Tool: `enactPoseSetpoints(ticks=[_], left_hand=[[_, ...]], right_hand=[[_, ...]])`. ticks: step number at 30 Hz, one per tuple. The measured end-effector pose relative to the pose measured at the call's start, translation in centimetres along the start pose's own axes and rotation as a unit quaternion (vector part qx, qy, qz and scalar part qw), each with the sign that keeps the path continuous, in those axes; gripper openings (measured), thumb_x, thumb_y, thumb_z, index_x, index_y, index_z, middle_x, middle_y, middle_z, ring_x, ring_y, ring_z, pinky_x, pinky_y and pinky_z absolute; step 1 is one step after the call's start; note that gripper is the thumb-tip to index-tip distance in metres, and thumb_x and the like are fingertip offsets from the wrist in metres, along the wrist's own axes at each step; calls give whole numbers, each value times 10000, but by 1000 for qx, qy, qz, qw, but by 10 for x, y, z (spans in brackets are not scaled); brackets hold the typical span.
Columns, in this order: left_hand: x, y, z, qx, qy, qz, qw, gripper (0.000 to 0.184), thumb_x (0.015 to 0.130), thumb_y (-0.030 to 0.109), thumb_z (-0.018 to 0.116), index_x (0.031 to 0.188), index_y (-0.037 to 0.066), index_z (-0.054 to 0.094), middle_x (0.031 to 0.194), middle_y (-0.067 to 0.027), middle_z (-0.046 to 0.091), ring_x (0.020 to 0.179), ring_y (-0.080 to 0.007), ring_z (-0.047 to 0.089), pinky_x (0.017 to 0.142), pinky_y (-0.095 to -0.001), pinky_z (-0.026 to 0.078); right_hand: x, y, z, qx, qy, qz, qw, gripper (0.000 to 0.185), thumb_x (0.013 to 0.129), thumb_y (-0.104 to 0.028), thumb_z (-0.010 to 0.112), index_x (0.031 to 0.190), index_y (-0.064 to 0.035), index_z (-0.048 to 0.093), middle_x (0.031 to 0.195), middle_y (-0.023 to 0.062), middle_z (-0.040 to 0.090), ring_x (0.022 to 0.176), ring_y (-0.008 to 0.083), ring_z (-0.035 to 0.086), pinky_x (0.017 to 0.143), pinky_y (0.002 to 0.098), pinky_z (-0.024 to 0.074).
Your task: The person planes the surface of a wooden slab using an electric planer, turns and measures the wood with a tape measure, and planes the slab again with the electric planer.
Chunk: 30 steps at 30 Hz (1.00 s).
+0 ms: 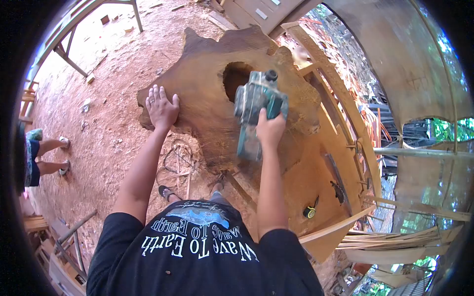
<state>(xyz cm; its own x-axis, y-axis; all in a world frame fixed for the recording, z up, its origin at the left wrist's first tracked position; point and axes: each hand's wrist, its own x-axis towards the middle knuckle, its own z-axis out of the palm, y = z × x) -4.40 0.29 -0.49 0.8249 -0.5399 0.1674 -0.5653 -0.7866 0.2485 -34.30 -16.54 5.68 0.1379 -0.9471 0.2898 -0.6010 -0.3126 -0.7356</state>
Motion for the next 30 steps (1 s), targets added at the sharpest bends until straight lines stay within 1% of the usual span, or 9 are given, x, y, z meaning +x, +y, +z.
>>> enactPoseSetpoints(ticks=[4,9,10,18,21,22,25,26,30], left_hand=[[-1,-1,-1,-8,2,-4,1000,712,953,502,502,1480,28,439,1599,-155,342,1508,-282,258,1236,-445,156],[-1,1,-3,-14,12,-4,1000,702,945,495,522,1457,17,467,1588,-158,364,1502,-284,272,1233,-443,163],[-1,1,-3,-13,18,-2,1000,699,942,493,528,1450,16,475,1584,-161,371,1500,-283,275,1231,-440,165],[1,0,-3,-25,7,-12,1000,720,927,499,524,1465,25,461,1591,-150,364,1510,-277,260,1237,-437,160],[0,0,-3,-26,18,-15,999,717,919,511,541,1458,43,475,1582,-136,382,1501,-263,278,1233,-425,170],[-1,0,-3,-25,23,-14,999,713,917,515,548,1455,50,481,1578,-132,390,1498,-258,287,1231,-421,174],[-1,2,-8,-29,10,-27,999,712,916,512,552,1453,50,483,1579,-129,388,1499,-259,287,1233,-418,170],[0,2,-8,-28,12,-26,999,712,916,512,551,1454,51,483,1581,-130,386,1499,-259,286,1233,-418,170],[-2,1,-5,-30,10,-20,999,713,920,510,543,1459,48,477,1588,-133,375,1502,-261,279,1233,-421,166]], right_hand=[[81,-15,35,-41,-5,81,996,421,821,-322,726,959,73,681,897,272,711,898,437,696,830,488,534],[132,-26,50,-49,-17,90,995,367,827,-317,715,881,46,702,783,231,717,733,388,722,745,473,564],[135,-34,48,13,-29,72,997,230,880,-162,701,878,56,626,622,106,627,437,208,618,417,356,491],[187,-30,45,65,-63,32,995,248,865,-187,731,811,31,626,605,86,621,429,180,603,423,339,498],[205,-16,50,77,-101,51,991,268,864,-198,723,948,46,654,734,134,693,477,231,657,460,359,534],[206,-8,51,79,-97,11,992,249,833,-175,712,935,44,653,722,147,689,492,236,665,483,360,540],[179,-5,49,57,-98,38,993,242,786,-140,683,940,44,654,715,151,685,511,245,674,517,370,558],[151,-18,42,90,-70,39,993,165,768,-55,599,896,49,613,635,106,626,452,192,609,445,347,513],[34,-30,-3,113,-59,87,988,206,836,-77,646,1000,42,607,699,117,637,462,199,607,434,352,500]])
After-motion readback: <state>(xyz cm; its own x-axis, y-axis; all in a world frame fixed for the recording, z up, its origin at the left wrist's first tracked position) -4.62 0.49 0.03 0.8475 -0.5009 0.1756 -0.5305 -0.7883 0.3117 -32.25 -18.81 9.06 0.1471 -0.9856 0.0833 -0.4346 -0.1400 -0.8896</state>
